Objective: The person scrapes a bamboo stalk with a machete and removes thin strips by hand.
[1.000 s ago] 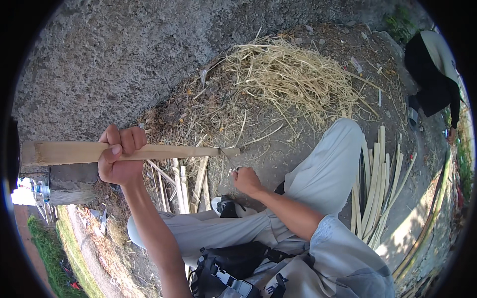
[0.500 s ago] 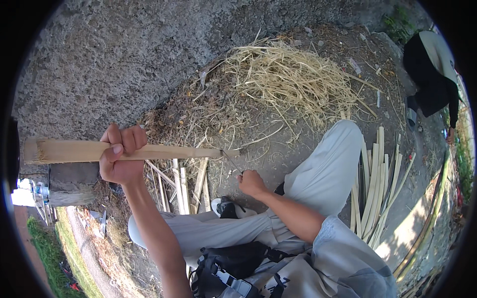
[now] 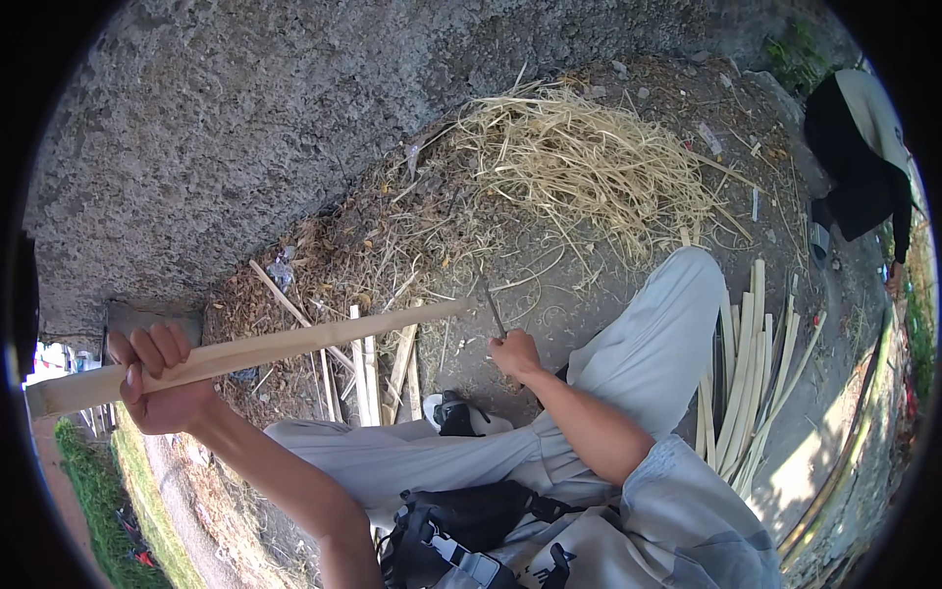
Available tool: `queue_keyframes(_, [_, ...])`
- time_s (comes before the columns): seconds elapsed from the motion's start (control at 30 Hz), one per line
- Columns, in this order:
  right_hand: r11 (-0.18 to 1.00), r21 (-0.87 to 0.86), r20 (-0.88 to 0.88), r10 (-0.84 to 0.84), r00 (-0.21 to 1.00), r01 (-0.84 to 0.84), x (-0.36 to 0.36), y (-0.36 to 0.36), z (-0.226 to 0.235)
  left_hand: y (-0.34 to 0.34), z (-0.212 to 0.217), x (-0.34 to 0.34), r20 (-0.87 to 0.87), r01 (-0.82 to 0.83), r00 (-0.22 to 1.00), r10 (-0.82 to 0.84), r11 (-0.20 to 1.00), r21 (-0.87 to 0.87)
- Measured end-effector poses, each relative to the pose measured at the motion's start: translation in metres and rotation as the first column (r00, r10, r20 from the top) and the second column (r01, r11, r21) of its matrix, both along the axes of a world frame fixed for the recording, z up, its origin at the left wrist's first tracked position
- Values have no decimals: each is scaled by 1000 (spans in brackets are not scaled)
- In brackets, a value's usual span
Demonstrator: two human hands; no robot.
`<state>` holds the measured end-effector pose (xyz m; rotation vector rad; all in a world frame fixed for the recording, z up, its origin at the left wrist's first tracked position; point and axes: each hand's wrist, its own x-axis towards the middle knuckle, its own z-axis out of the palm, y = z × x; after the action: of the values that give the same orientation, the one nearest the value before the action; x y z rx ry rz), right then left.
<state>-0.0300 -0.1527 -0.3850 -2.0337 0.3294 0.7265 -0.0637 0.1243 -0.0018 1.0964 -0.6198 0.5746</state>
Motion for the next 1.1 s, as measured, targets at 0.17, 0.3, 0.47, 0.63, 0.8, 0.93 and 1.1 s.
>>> queue_keyframes(0.17, [993,65,0,-99,995,99,0,-3,-25,2,1,2,-3,0,1000,0,1000,14])
queue_keyframes(0.3, [987,100,-15,-122,992,123,-2,3,-4,2,-9,9,10,-2,1000,2,1000,9])
queue_keyframes(0.47, [998,43,-2,-43,999,43,-2,4,-5,-21,-28,28,-99,-131,987,128,991,-17])
queue_keyframes(0.63, [997,70,19,-36,999,34,-3,4,1,-37,-56,62,-167,-346,927,335,937,-39])
queue_keyframes(0.8, [997,46,22,-69,997,68,-2,3,-2,-29,-56,66,-37,-577,813,581,813,82])
queue_keyframes(0.93, [995,53,44,-89,995,87,-1,4,6,-31,-55,61,-33,-538,836,548,829,151])
queue_keyframes(1.1, [1000,-16,261,24,965,-20,2,4,13,-41,-46,55,-188,-493,828,529,845,207])
